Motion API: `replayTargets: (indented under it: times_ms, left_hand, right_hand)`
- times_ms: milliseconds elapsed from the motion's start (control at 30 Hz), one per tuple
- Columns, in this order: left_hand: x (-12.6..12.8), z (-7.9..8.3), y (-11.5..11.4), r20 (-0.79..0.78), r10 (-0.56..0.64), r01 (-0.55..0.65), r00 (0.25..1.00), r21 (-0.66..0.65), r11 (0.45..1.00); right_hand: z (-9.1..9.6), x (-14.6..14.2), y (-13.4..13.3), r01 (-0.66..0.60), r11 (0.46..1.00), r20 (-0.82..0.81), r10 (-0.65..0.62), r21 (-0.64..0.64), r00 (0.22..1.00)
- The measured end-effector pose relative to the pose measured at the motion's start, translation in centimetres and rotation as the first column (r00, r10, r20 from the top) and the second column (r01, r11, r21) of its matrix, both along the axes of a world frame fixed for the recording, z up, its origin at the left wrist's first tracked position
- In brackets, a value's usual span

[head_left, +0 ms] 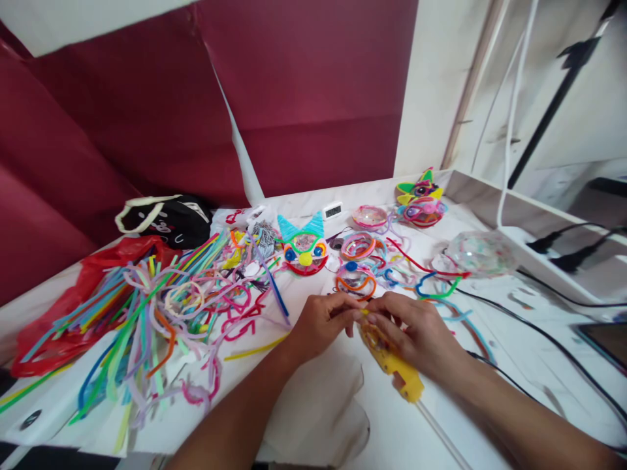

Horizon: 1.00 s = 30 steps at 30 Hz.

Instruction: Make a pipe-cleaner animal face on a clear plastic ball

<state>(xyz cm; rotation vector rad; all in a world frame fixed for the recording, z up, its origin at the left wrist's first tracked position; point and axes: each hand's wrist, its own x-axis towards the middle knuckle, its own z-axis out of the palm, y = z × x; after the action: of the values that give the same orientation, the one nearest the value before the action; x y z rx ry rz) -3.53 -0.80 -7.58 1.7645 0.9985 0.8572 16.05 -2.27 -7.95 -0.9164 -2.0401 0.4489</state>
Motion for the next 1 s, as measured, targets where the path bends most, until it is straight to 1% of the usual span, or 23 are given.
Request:
replayTargets:
  times_ms: [200, 333, 467, 633, 767, 900, 1000]
  left_hand:
    - [0.01, 0.08, -0.09, -0.082, 0.024, -0.018, 0.996, 0.084, 0.996]
    - [-0.03, 0.25, -0.11, -0.103, 0.047, -0.031, 0.994, 0.154, 0.988]
    - [0.12, 0.33, -0.18, -0.125, 0.046, -0.022, 0.991, 0.185, 0.982]
    - [0.34, 0.56, -0.36, -0.152, 0.049, -0.008, 0.987, 0.258, 0.966]
    - [0.42, 0.66, -0.55, -0.139, 0.039, -0.003, 0.99, 0.25, 0.968]
    - [0.42, 0.59, -0.68, -0.12, 0.018, 0.012, 0.993, 0.242, 0.97]
    - [0.24, 0.42, -0.68, -0.165, 0.03, 0.027, 0.986, 0.336, 0.942]
  right_hand:
    - [-0.45, -0.07, 0.07, 0.017, 0.998, 0.039, -0.019, 0.063, 0.999]
    - [-0.46, -0.12, 0.0, 0.03, 0.998, 0.076, -0.034, 0.053, 0.997]
    - [-0.58, 0.03, 0.0, -0.003, 0.999, 0.12, -0.001, 0.032, 0.993]
    - [-0.5, 0.28, -0.02, 0.006, 0.994, 0.145, -0.022, 0.112, 0.989]
    - [-0.24, 0.39, -0.22, -0.015, 0.99, 0.156, -0.008, 0.143, 0.988]
    - [-0.62, 0.61, -0.34, -0.016, 0.978, 0.179, -0.023, 0.209, 0.984]
    - [-1.11, 0.77, -0.26, -0.009, 0.975, 0.193, -0.035, 0.222, 0.981]
